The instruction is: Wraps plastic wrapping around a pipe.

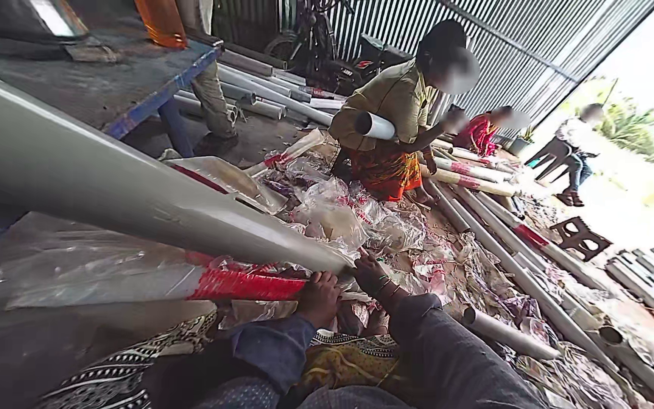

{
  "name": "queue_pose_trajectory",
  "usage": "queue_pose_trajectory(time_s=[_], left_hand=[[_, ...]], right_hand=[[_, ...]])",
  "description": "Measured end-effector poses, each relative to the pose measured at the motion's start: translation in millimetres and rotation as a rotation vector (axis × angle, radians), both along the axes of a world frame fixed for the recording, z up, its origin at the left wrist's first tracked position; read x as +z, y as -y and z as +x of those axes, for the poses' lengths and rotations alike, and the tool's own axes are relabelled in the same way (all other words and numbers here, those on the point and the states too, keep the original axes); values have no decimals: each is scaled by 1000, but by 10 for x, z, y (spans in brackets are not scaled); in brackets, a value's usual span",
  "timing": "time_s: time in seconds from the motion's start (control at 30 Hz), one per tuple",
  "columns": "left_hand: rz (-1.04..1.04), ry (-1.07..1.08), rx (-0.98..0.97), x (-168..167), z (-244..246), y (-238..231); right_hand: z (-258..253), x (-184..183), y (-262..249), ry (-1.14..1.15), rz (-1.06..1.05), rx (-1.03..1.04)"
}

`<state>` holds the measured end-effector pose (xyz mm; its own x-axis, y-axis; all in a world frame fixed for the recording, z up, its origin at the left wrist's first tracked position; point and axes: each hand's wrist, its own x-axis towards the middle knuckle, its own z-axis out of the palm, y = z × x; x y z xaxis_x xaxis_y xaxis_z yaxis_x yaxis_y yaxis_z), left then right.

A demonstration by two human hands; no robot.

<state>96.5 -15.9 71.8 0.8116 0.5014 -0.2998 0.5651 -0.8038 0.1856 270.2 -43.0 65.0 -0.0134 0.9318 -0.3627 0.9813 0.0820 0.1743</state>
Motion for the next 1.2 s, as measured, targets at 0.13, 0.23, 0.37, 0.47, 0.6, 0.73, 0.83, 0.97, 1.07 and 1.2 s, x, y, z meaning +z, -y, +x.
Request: queue_pose_trajectory(time_s=[0.13,0.23,0.37,0.47,0.6,0.73,0.83,0.97,1.07,1.2], left_hand=[[20,4,-5,-41,1,-5],[27,3,0,-52,7,-10],[35,12,3,-74,12,-6],[42,11,7,-69,14,0],[45,0,9,-55,18,2],[34,-20,19,-18,21,18],[25,-47,19,23,33,28],[34,-38,28,4,32,27],[30,-39,27,7,32,27],[35,-43,28,3,34,28]], right_hand=[[107,-17,-5,-46,34,-27],[160,5,-4,-90,41,-89],[235,29,-8,-110,33,-188],[287,34,2,-117,23,-237],[303,26,43,-128,6,-255],[299,17,93,-205,18,-306],[299,26,113,-216,12,-337],[238,65,145,-183,20,-348],[187,81,150,-173,-3,-384],[155,47,171,-167,9,-421]])
